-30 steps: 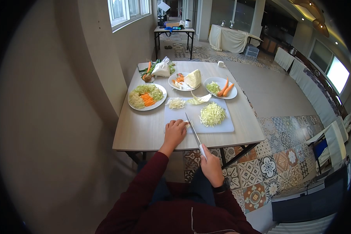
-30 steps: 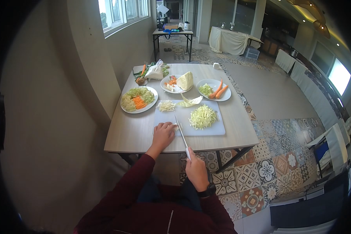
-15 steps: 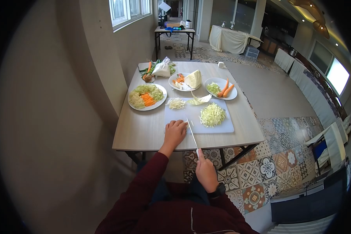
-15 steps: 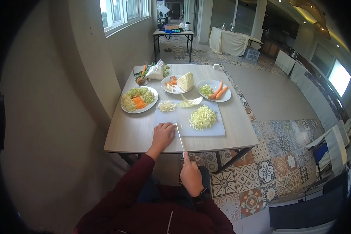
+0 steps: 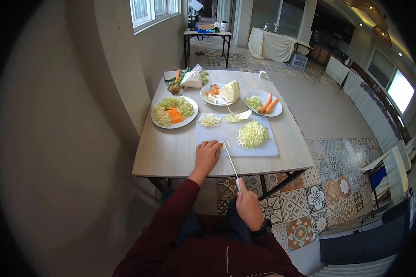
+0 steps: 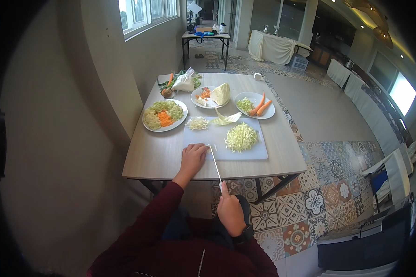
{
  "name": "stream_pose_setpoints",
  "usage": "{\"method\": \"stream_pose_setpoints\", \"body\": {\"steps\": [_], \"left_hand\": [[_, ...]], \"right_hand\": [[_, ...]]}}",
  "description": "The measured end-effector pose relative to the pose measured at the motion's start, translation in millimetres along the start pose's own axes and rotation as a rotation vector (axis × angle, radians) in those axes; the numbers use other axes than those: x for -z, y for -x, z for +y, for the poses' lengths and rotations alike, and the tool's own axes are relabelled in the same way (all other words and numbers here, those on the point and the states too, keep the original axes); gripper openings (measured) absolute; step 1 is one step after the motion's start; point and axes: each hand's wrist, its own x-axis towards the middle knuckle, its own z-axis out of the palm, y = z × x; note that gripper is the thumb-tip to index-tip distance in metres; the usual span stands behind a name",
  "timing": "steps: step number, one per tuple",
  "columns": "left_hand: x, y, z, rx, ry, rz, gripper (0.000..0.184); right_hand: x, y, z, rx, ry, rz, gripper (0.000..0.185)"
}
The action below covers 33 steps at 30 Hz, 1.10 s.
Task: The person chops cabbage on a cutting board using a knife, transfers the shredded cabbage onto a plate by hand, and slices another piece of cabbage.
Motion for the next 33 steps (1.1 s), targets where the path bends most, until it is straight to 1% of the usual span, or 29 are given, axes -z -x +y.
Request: {"method": "stream_pose_setpoints", "body": {"steps": [2, 5, 11, 17, 20, 24, 27, 28, 31, 33], "left_hand": [[-0.6, 0.5, 0.1, -0.002, 0.002, 0.013, 0.020], [-2.3, 1.3, -0.1, -0.014, -0.001, 0.031, 0.018], [0.3, 0.1, 1.0, -0.012, -0.004, 0.028, 0.019], [1.7, -0.3, 1.7, -0.001, 0.013, 0.008, 0.017], [2.2, 0.2, 0.6, 0.005, 0.008, 0.009, 0.017], [3.2, -0.8, 2.0, 0.010, 0.024, 0.000, 0.018], [3.4, -0.4, 2.4, 0.015, 0.030, -0.014, 0.019], [3.6, -0.6, 2.3, 0.018, 0.029, -0.019, 0.019], [2.9, -0.4, 1.7, 0.009, 0.028, -0.007, 0.019], [2.2, -0.4, 1.2, 0.005, 0.028, -0.002, 0.019]], "right_hand": [[3.1, -8.2, 0.0, -0.010, 0.006, -0.026, 0.050], [-0.7, -25.2, 6.1, 0.037, -0.044, -0.013, 0.050], [-17.7, -52.8, 13.7, 0.045, -0.038, 0.009, 0.049], [-18.3, -45.0, 13.4, 0.058, 0.055, 0.030, 0.051], [-6.0, -42.4, 15.6, 0.031, 0.177, 0.039, 0.052], [17.6, -39.5, 19.8, -0.045, 0.194, 0.083, 0.051], [21.3, -39.3, 32.2, -0.065, 0.177, 0.156, 0.052], [25.5, -38.7, 33.6, -0.096, 0.159, 0.147, 0.049], [22.2, -41.0, 55.5, -0.068, 0.062, 0.199, 0.051], [21.3, -42.7, 62.5, -0.018, -0.107, 0.225, 0.049]]}}
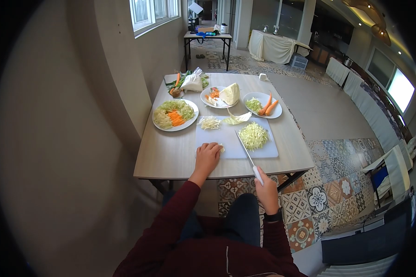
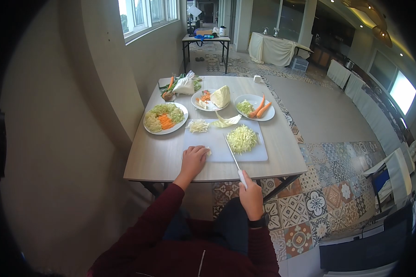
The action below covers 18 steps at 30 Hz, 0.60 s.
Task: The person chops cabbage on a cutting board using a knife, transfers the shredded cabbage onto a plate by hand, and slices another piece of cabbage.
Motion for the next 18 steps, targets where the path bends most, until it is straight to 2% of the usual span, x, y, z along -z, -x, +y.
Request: {"method": "stream_pose_setpoints", "body": {"steps": [5, 13, 18], "left_hand": [[-0.6, 1.1, -0.1, 0.001, 0.005, -0.002, 0.019], [-4.4, 0.7, -2.8, -0.007, -0.006, 0.023, 0.018], [-7.6, 0.7, -5.3, -0.021, -0.010, 0.058, 0.015]], "right_hand": [[3.3, 2.8, -8.7, -0.089, -0.123, -0.019, 0.046], [1.5, 5.6, -12.7, -0.002, -0.065, 0.066, 0.046], [-3.5, 17.6, -20.0, 0.019, -0.127, -0.013, 0.044]]}}
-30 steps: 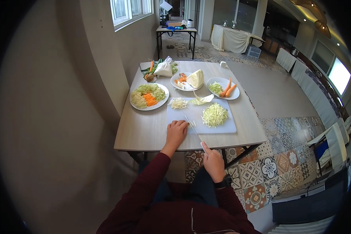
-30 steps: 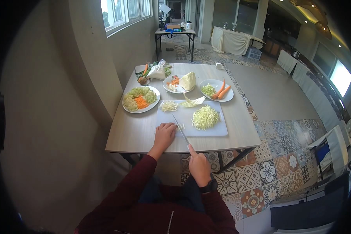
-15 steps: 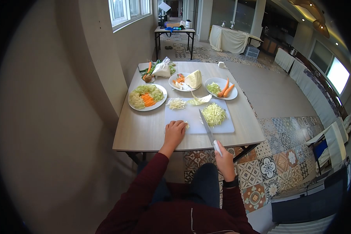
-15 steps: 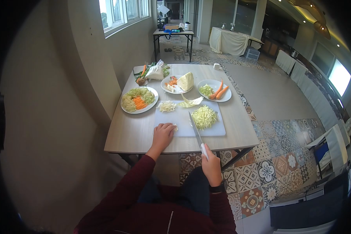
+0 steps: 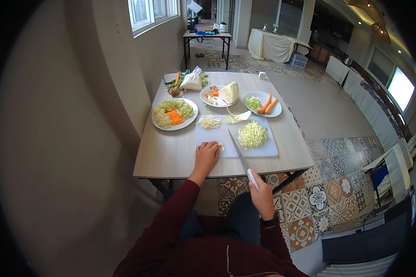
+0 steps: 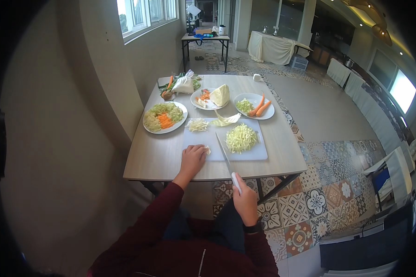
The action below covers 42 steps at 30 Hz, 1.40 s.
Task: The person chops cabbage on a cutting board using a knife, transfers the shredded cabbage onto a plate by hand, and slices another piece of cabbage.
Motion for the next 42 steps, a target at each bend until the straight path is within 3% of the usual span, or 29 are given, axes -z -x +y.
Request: {"method": "stream_pose_setpoints", "body": {"steps": [5, 26, 42], "left_hand": [[-0.1, 0.3, -0.5, 0.010, 0.011, -0.017, 0.015], [1.9, -0.6, 1.1, 0.033, 0.024, -0.028, 0.013], [5.9, -1.5, 3.9, 0.039, 0.016, -0.032, 0.014]], "right_hand": [[-4.7, 8.4, -21.9, -0.055, -0.064, -0.098, 0.044], [-21.2, 33.4, -22.9, 0.020, 0.178, -0.151, 0.053], [-19.5, 12.7, -26.4, 0.000, 0.155, -0.185, 0.050]]}}
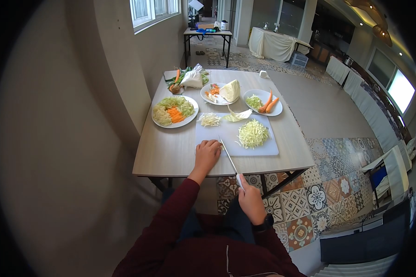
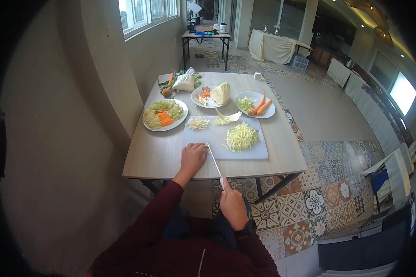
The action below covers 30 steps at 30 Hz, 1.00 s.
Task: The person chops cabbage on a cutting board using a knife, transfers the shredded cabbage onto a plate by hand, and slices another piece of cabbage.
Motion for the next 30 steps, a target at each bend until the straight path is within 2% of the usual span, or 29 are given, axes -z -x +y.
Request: {"method": "stream_pose_setpoints", "body": {"steps": [8, 21, 30], "left_hand": [[2.6, 0.3, 1.0, 0.019, -0.002, -0.039, 0.016], [-2.9, 0.9, -0.1, 0.005, 0.003, 0.008, 0.013], [-0.4, 0.6, -1.9, 0.032, 0.017, -0.026, 0.015]], "right_hand": [[-10.0, -32.9, 5.9, 0.030, 0.004, -0.003, 0.046], [23.3, 25.8, -8.7, 0.009, 0.128, -0.051, 0.049], [27.7, 21.8, -20.0, -0.019, 0.144, -0.062, 0.047]]}}
